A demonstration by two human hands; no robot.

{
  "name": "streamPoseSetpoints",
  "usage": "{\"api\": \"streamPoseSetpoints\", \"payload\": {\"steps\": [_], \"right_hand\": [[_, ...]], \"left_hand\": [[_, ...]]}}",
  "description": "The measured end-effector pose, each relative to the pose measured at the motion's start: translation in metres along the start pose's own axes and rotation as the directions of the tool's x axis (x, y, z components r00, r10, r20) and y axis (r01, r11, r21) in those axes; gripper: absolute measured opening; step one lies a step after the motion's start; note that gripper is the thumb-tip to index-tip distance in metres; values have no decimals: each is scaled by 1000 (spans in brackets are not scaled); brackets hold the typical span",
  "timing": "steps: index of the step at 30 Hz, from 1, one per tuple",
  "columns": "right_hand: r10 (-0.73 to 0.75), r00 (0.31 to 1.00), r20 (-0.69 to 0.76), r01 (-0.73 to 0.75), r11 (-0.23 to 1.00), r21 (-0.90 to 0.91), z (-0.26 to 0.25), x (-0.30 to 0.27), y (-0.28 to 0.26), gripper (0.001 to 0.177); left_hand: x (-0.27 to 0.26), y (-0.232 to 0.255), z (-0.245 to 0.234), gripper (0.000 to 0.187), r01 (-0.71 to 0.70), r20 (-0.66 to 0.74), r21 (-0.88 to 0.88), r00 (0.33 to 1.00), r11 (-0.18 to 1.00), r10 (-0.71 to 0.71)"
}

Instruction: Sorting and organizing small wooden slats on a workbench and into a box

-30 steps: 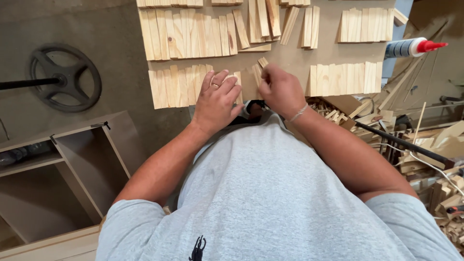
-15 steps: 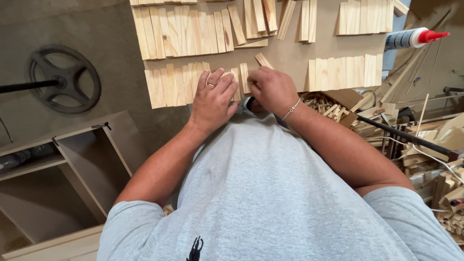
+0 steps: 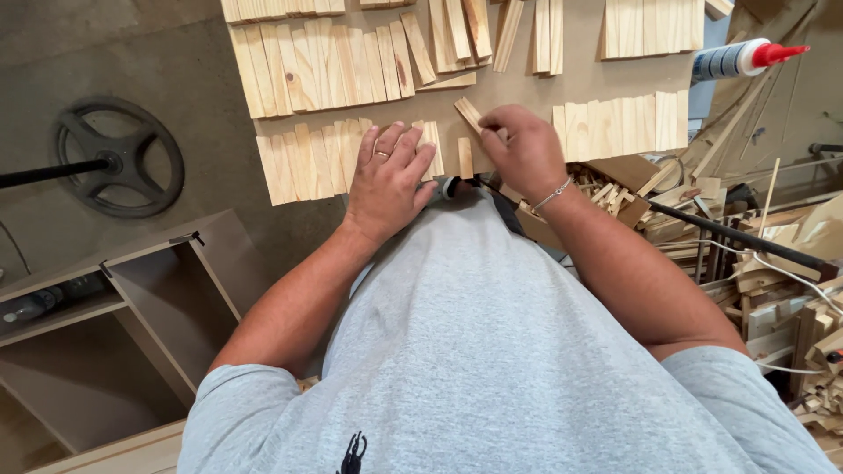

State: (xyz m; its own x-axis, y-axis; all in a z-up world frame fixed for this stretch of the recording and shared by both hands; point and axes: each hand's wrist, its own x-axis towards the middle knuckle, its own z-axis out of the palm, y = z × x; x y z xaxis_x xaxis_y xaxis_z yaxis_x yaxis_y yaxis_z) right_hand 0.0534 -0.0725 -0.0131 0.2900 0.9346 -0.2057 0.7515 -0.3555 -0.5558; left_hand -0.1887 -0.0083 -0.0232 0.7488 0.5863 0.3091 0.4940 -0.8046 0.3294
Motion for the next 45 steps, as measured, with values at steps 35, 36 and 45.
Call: {"api": "streamPoseSetpoints", "payload": {"steps": [35, 36, 45], "right_hand": [[289, 865, 411, -351, 933, 83, 6, -1, -35, 27], [262, 869, 420, -303, 953, 32, 4, 0, -35, 28], [17, 937, 350, 12, 997, -82, -22, -31, -41, 46]], "left_hand": [[-1, 3, 22, 48, 20, -38, -18, 999, 1000, -21], [-1, 4, 23, 49, 20, -38, -16, 999, 1000, -21], [13, 13, 12, 61, -51, 9, -28, 999, 998, 51]]}}
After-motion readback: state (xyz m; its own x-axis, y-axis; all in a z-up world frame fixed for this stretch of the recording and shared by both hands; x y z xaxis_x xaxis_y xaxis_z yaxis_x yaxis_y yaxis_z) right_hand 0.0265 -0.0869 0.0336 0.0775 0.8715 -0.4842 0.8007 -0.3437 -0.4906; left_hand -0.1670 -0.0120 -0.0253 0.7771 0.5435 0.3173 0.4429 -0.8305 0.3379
